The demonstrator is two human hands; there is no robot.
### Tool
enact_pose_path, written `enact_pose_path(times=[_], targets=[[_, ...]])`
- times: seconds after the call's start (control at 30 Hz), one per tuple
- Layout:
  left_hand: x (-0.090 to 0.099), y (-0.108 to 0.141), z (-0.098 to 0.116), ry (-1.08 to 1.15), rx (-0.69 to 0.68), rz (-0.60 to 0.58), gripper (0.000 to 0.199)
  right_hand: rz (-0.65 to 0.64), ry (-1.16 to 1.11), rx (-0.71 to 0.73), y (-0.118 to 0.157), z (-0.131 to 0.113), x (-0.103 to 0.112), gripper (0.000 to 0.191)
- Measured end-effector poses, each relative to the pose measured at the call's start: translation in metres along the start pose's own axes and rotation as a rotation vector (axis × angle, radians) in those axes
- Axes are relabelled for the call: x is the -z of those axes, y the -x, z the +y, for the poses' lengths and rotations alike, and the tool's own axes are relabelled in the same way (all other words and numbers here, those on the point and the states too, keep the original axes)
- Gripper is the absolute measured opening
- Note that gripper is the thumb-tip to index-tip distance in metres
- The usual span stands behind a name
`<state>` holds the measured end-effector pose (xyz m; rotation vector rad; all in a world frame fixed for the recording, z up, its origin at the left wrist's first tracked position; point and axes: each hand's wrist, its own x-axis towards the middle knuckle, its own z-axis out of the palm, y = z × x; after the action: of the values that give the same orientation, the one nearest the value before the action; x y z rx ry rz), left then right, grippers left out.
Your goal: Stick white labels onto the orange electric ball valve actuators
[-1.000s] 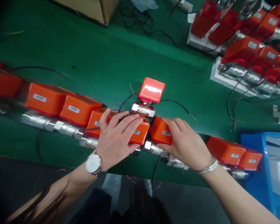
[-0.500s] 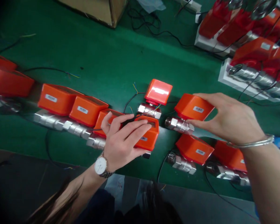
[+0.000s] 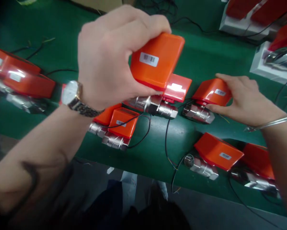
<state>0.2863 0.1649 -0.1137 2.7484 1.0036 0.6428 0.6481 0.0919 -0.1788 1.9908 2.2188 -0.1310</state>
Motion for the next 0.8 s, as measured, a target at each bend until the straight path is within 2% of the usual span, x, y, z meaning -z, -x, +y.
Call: enact_pose_path(times=[0.1,0.2,0.3,0.37,0.43,0.6,0.8], targets=[[-0.018,-0.004,-0.033,-0.037,0.061,-0.088,0.064,0.071,-0.104,0.141,0.004,-0.017,0.0,0.105],[-0.044,0.0,-0.055,0.018,0.136,-0.152,0.076,0.169,-0.132,0.185,0.007,-0.046,0.006,0.108],[-0.061,0.005,-0.065,-0.027,0.141,-0.202,0.076,0.203,-0.121,0.269,0.008,-0.078,0.014,0.097],[-0.066,0.007,-0.066,-0.059,0.13,-0.231,0.075,0.183,-0.133,0.323,0.008,-0.097,0.018,0.092],[-0.068,0.007,-0.064,-0.034,0.104,-0.276,0.082,0.161,-0.169,0.359,0.008,-0.113,0.019,0.091],[-0.062,0.016,-0.063,0.063,0.081,-0.329,0.106,0.135,-0.222,0.419,0.007,-0.141,0.019,0.083],[-0.02,0.06,-0.084,0.031,0.162,-0.224,0.113,0.143,-0.277,0.415,0.015,-0.162,0.023,0.067]])
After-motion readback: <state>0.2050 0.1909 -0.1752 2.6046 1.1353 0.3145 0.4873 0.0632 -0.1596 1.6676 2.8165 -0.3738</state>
